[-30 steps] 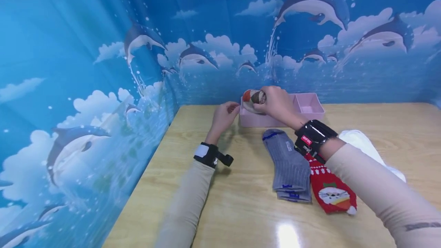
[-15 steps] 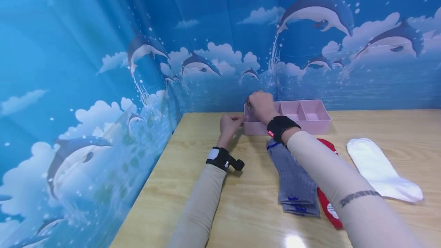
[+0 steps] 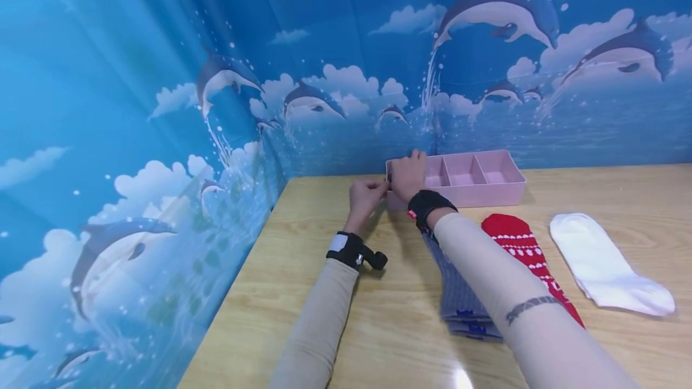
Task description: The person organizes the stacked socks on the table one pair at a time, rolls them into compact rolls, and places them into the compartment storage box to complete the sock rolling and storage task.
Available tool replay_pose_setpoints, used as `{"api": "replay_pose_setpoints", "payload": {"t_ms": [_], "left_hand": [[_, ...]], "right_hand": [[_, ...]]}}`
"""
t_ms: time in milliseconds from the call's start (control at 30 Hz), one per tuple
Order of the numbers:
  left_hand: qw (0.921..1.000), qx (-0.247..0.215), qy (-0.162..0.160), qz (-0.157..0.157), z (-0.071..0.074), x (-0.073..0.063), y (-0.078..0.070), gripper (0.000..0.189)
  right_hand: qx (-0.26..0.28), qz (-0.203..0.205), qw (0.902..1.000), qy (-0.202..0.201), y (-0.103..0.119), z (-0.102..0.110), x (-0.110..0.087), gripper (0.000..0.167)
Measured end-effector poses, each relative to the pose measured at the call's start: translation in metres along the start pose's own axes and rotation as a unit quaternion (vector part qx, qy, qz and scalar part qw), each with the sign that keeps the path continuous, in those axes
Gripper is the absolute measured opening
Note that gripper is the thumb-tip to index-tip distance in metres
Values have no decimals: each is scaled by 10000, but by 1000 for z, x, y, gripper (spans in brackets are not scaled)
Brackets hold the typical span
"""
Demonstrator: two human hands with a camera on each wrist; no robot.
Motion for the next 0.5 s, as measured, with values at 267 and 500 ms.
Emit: {"api": "replay_pose_setpoints", "payload": {"t_ms": [267,500], "left_hand": [[10000,-63,8,-8,0,2,-1,21],[10000,-26,56,-28,1,5,2,20]], "right_hand": [[1361,82,9901,339,-16,-9,-3,37],[2624,489,9568,1154,-14,0,-8,20]]}}
Point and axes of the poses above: each hand's wrist, its own x-axis towards the middle knuckle, its own z-axis out of the back of the hand, y = z × x, the point moved 3 cm from there along x, towards the middle knuckle, and after that the axes turned 4 degrees about y, right-handed, at the moved point
